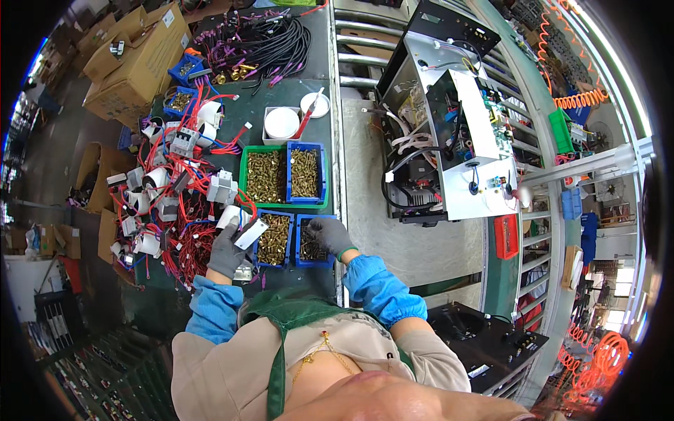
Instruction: Assembling electronic components by applying adhesive, wiring, and securing parts with a power screwdriver on a production line.
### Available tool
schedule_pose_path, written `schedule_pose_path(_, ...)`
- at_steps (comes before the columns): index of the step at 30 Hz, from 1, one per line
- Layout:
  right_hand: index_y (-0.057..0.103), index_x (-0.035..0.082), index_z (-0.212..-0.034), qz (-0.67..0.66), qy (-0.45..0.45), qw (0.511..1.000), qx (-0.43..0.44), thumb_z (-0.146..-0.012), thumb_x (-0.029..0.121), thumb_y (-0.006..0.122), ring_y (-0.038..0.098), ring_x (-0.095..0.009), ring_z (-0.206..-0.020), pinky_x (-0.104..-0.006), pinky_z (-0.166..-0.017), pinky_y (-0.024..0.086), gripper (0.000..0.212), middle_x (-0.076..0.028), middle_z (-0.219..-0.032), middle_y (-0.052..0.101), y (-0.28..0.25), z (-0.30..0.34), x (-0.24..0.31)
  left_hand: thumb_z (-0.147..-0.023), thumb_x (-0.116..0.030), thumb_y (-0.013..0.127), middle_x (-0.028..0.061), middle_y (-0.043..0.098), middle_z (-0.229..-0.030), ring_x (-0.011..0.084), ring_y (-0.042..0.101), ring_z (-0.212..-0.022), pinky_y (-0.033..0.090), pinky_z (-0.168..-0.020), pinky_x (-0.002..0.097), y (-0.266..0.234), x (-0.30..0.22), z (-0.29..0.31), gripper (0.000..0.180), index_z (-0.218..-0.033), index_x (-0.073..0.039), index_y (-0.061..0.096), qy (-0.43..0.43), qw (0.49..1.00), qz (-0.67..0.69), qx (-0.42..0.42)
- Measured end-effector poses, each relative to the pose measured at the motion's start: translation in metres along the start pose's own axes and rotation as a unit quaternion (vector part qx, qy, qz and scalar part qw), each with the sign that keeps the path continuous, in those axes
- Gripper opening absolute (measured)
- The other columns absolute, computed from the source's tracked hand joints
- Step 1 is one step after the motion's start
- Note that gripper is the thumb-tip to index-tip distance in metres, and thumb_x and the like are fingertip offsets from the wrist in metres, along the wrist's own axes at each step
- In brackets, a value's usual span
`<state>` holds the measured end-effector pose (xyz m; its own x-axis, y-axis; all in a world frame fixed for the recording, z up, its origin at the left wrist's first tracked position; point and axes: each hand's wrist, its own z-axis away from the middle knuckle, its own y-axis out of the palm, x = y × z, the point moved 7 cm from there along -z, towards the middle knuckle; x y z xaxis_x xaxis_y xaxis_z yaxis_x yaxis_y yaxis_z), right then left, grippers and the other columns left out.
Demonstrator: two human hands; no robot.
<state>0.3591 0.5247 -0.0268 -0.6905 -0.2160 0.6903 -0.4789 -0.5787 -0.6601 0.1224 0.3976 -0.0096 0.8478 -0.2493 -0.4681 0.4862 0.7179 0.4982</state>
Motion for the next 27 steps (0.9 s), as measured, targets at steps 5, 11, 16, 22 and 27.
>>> schedule_pose_path(5,0.065,0.010,-0.095,0.023,0.002,1.000,0.000,-0.084,0.027,0.059,0.060,-0.036,-0.088,-0.0425,-0.077,0.048,0.021,-0.016,-0.092,0.064,0.006,-0.004,0.002,-0.095,-0.010,0.045,0.0104,0.064,-0.098,0.0192,0.063,-0.088,0.052,-0.073,0.0302,0.011,-0.008,0.008,0.019,-0.108,0.000,0.055,0.184,0.883,-0.425,0.076)
schedule_pose_path(11,0.061,0.008,-0.092,0.021,0.021,1.000,-0.004,-0.086,0.024,0.055,0.061,-0.037,-0.082,-0.0433,-0.070,0.048,0.018,-0.017,-0.088,0.064,0.008,0.000,0.001,-0.089,-0.033,0.058,0.0122,0.065,-0.102,0.0247,0.064,-0.093,0.058,-0.063,0.0316,-0.009,0.031,-0.018,0.037,-0.109,-0.002,0.057,-0.075,0.965,0.232,0.093)
schedule_pose_path(16,0.054,0.007,-0.098,-0.013,-0.030,0.999,-0.037,-0.086,0.025,0.051,0.056,-0.045,-0.080,-0.0513,-0.070,0.045,0.022,-0.023,-0.086,0.060,-0.003,-0.004,0.009,-0.088,-0.040,0.058,0.0152,0.064,-0.105,0.0226,0.067,-0.084,0.058,-0.057,0.0285,-0.021,0.046,-0.052,0.048,-0.116,-0.002,0.056,-0.177,0.937,0.224,0.203)
schedule_pose_path(22,0.051,0.002,-0.094,-0.610,0.173,0.765,0.111,-0.086,0.013,0.053,0.052,-0.014,-0.061,-0.0236,-0.052,0.043,0.013,-0.010,-0.081,0.058,-0.012,0.026,0.013,-0.086,-0.024,0.060,0.0105,0.061,-0.111,0.0185,0.064,-0.072,0.054,-0.058,0.0335,0.027,0.026,-0.032,0.040,-0.118,-0.003,0.053,-0.139,0.890,0.334,0.276)
schedule_pose_path(27,0.053,0.002,-0.100,-0.541,0.147,0.821,0.109,-0.089,0.015,0.055,0.052,-0.012,-0.061,-0.0237,-0.052,0.043,0.018,-0.007,-0.082,0.059,-0.010,0.047,0.015,-0.087,-0.019,0.057,0.0139,0.060,-0.110,0.0230,0.062,-0.081,0.053,-0.064,0.0329,0.068,-0.032,0.047,0.055,-0.137,-0.007,0.037,-0.039,0.878,0.300,0.372)
